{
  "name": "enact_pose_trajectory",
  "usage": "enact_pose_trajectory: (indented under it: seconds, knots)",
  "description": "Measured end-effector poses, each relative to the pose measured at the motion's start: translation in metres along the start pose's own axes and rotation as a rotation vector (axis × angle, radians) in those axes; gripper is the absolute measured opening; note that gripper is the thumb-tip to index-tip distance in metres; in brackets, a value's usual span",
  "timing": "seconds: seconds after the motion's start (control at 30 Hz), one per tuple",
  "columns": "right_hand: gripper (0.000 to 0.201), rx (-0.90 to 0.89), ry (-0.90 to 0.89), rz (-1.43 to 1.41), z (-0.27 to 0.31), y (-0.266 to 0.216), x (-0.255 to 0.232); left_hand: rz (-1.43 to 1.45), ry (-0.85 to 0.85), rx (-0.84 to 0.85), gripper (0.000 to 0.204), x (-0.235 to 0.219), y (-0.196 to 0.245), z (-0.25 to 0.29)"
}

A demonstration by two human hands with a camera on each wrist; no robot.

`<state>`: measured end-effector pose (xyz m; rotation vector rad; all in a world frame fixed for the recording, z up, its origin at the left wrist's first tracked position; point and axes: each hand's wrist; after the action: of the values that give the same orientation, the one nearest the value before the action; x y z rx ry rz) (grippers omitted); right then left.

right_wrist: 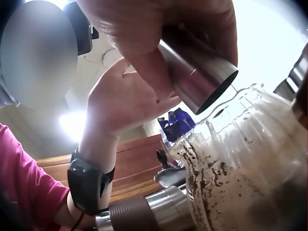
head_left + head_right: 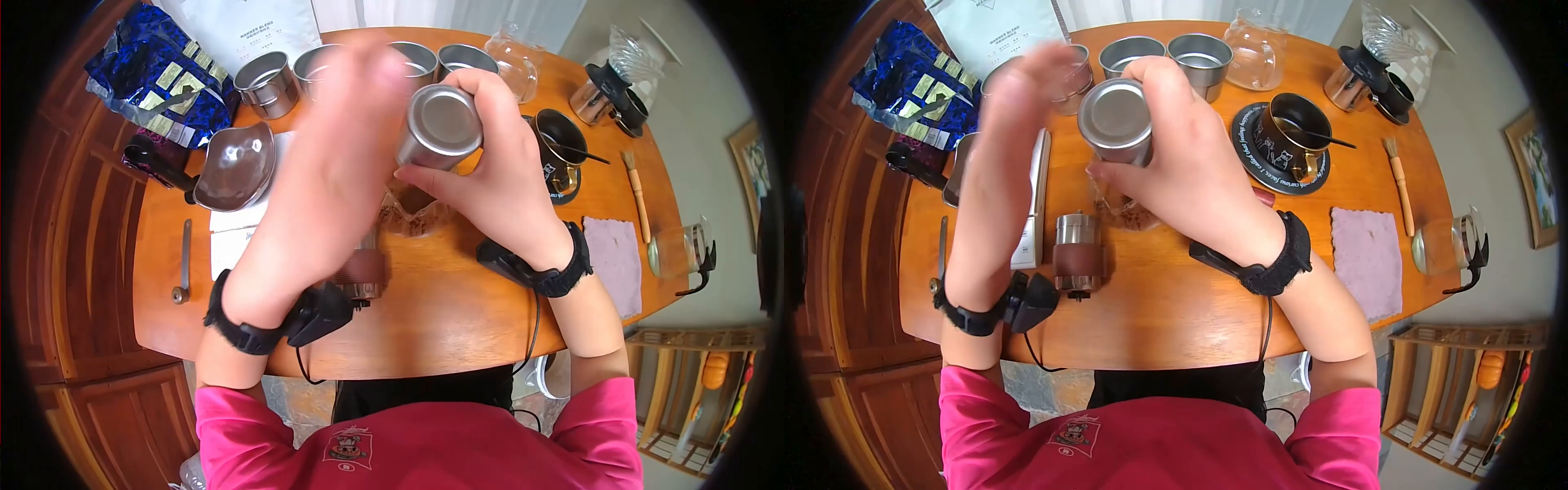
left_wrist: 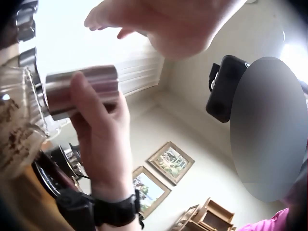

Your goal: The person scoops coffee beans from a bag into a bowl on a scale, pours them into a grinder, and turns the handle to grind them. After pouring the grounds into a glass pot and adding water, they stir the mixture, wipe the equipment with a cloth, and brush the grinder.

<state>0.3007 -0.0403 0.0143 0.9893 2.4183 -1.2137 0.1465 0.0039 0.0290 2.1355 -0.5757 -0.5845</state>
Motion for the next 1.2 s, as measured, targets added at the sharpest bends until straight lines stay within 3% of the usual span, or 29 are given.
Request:
enact_pose_trajectory:
  seconds: [0.03, 0.1, 0.17, 0.2, 0.3, 0.33, 0.43, 0.47, 0.5, 0.57, 0.6, 0.63, 0.7, 0.73, 0.77, 0.83, 0.87, 0.93, 1.1, 1.17, 1.2]
  knots:
    - [0.058, 0.009, -0.031, -0.039, 0.0, 0.0, -0.001, -0.049, -0.091, -0.017, 0.052, 0.002, 0.003, 0.001]
    - [0.059, 0.02, -0.063, -0.075, 0.0, 0.002, -0.004, -0.021, -0.102, -0.055, 0.055, 0.008, 0.017, 0.002]
    - [0.058, -0.074, -0.086, -0.048, -0.004, 0.005, -0.007, 0.037, 0.07, -0.002, 0.057, 0.001, 0.007, -0.005]
    - [0.058, -0.074, -0.086, -0.048, -0.005, 0.004, -0.009, 0.147, 0.277, 0.004, 0.043, 0.003, 0.003, -0.007]
    - [0.06, -0.029, -0.158, -0.041, -0.006, 0.0, -0.015, 0.059, 0.241, -0.073, 0.048, 0.004, -0.001, -0.006]
    - [0.06, 0.01, -0.166, -0.081, -0.006, -0.001, -0.015, 0.162, 0.117, -0.188, 0.051, 0.003, 0.001, -0.005]
    - [0.06, 0.039, -0.162, -0.063, -0.006, 0.001, -0.016, 0.193, 0.082, -0.231, 0.052, 0.002, -0.005, -0.005]
    - [0.06, 0.029, -0.147, -0.005, -0.006, 0.002, -0.017, 0.139, 0.284, -0.206, 0.049, 0.007, -0.004, -0.008]
    - [0.06, 0.03, -0.146, -0.005, -0.007, 0.003, -0.016, 0.139, 0.283, -0.206, 0.049, 0.005, 0.0, -0.008]
    - [0.057, 0.072, -0.117, -0.127, -0.007, 0.005, -0.014, 0.035, -0.019, -0.114, 0.063, 0.0, 0.011, -0.007]
    - [0.057, 0.073, -0.114, -0.127, -0.006, 0.005, -0.012, 0.098, -0.085, -0.086, 0.057, 0.009, 0.01, 0.001]
    - [0.055, 0.037, -0.097, -0.081, -0.005, 0.005, -0.011, 0.099, -0.086, -0.085, 0.057, 0.011, 0.011, 0.001]
    - [0.054, -0.002, -0.085, -0.035, -0.003, 0.003, -0.009, 0.133, 0.075, -0.104, 0.041, 0.012, 0.013, 0.0]
    - [0.054, 0.015, -0.039, -0.018, -0.002, 0.001, -0.008, -0.044, 0.147, -0.037, 0.04, 0.013, 0.015, 0.001]
    - [0.055, 0.032, 0.007, -0.002, -0.002, 0.0, -0.007, -0.046, 0.148, -0.037, 0.04, 0.01, 0.015, 0.002]
    - [0.056, 0.052, 0.001, -0.017, -0.003, 0.001, -0.01, -0.415, 0.093, 0.089, 0.051, 0.006, 0.013, 0.003]
    - [0.057, 0.071, -0.007, -0.031, -0.003, 0.001, -0.01, -0.415, 0.091, 0.089, 0.051, 0.008, 0.014, 0.003]
    - [0.055, 0.108, 0.025, -0.015, -0.002, 0.002, -0.009, -0.079, 0.005, -0.021, 0.053, 0.015, 0.019, 0.006]
    - [0.054, 0.171, 0.07, -0.031, 0.003, -0.003, -0.005, -0.181, -0.012, -0.068, 0.058, 0.021, 0.024, 0.008]
    - [0.061, 0.364, -0.106, -0.273, 0.004, -0.016, -0.01, -0.207, -0.008, -0.083, 0.06, 0.02, 0.017, 0.008]
    - [0.064, 0.379, -0.136, -0.284, 0.006, -0.021, -0.012, -0.113, 0.023, -0.093, 0.059, 0.02, 0.012, 0.007]
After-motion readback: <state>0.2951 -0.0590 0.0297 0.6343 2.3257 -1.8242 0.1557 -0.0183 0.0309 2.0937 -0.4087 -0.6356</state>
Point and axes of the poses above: each hand's wrist, its own z-axis away from the middle knuckle, its own x-axis out of the palm, y = z × x, and after that the axes turned 8 degrees about x, right-handed
